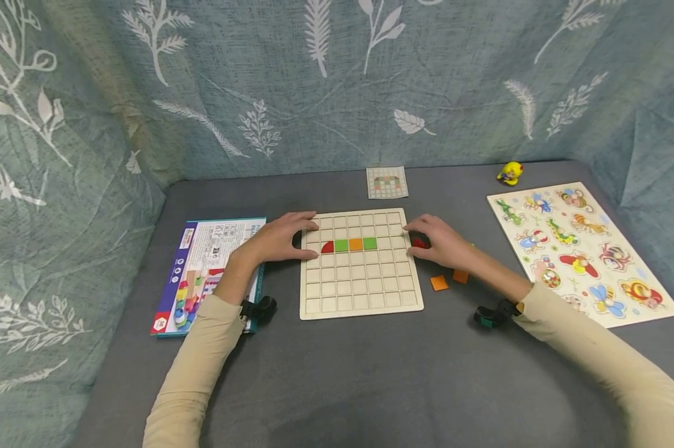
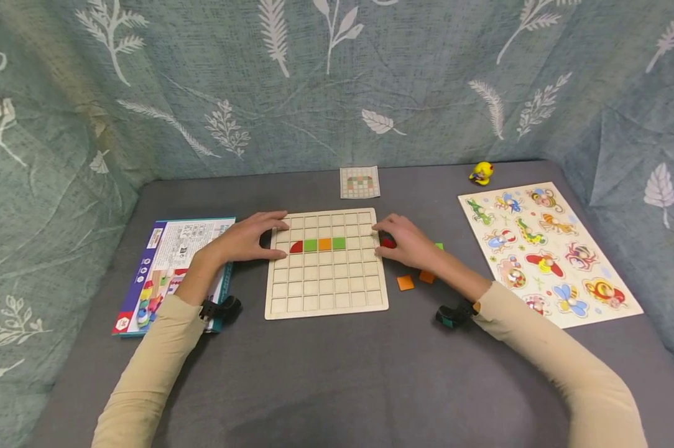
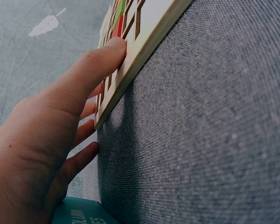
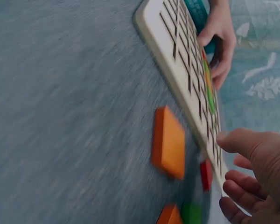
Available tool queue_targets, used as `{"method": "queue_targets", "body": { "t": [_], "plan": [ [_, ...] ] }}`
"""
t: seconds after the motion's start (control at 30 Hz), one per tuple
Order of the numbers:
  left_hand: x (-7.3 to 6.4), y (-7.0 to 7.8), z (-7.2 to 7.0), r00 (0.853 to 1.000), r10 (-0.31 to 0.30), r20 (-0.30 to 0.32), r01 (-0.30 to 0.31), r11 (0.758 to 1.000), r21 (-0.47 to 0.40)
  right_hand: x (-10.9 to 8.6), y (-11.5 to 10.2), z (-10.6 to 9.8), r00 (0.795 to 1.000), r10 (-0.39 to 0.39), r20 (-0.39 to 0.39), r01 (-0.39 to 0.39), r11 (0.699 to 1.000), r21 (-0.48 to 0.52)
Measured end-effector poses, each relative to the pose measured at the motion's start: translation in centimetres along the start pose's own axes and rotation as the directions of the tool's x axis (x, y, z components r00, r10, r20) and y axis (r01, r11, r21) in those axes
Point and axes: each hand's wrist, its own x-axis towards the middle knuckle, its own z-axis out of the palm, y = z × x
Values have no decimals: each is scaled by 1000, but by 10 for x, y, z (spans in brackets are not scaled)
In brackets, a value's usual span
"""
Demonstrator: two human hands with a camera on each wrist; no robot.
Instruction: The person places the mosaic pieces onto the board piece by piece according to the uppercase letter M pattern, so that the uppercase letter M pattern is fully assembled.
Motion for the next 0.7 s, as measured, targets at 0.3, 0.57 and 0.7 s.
{"method": "queue_targets", "body": {
  "t": [0.3, 0.57, 0.7],
  "plan": [
    [-1, 1, 0, 1000, 1, -9, -1, 1000, -3, -16, 11, -4, 1000, 24, 19, -23, 999, -37],
    [-1, 2, 0, 1000, -1, -13, 1, 1000, -10, -16, 12, -4, 1000, 7, 28, -6, 999, -34],
    [0, 2, 1, 1000, 1, -15, -2, 1000, -10, -15, 14, -4, 1000, -3, 30, 4, 1000, -30]
  ]
}}
